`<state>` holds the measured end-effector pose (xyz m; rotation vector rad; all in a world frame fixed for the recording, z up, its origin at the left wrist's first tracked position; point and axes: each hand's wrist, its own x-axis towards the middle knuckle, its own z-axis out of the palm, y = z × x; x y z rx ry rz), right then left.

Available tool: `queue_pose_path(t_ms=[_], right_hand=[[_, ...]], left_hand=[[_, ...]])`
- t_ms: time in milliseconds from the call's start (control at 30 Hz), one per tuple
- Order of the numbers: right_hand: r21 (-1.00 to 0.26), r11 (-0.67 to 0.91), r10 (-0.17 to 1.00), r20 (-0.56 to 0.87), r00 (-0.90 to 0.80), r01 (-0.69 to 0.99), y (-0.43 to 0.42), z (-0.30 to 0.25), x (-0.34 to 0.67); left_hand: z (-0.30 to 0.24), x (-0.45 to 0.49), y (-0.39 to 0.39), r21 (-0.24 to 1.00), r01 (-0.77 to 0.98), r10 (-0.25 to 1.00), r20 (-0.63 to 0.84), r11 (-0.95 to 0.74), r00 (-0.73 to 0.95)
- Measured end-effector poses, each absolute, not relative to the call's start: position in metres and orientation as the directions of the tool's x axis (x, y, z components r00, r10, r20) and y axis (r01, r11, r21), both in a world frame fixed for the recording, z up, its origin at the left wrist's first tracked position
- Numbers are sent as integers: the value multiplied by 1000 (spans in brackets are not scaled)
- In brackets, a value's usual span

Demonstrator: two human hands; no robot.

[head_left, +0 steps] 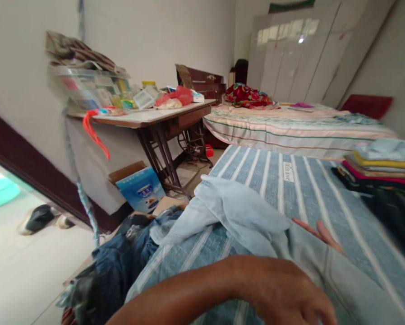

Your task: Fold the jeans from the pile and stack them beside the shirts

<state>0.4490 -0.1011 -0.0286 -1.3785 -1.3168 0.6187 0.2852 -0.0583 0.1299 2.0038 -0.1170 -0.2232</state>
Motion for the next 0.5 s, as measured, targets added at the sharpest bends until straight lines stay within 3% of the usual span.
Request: queue_pose_path(t_ms=[67, 133, 267, 333, 433, 500], right_hand=[[-986, 106, 938, 143, 315, 132, -105, -28, 466], [-999, 11, 970, 1, 245, -40, -101, -25, 483], [-997, -55, 995, -59, 80, -46, -88, -19, 512], [-998, -53, 995, -55, 88, -24, -85, -18, 520], [-999, -41, 994, -41, 99, 2, -84, -16, 524], [-999, -37, 995, -35, 94, 13, -85, -13, 524]], left_hand=[[117, 271, -55, 875, 123, 58, -108, -468, 992], [114, 256, -51, 876, 256, 297, -137, -408, 945], [112, 225, -35, 862, 441, 700, -154, -251, 698], [106, 209, -20, 779, 585, 871, -109, -225, 480], [89, 186, 6, 457, 877, 989, 45, -146, 140], [78, 176, 17, 402, 915, 997, -41, -38, 59]])
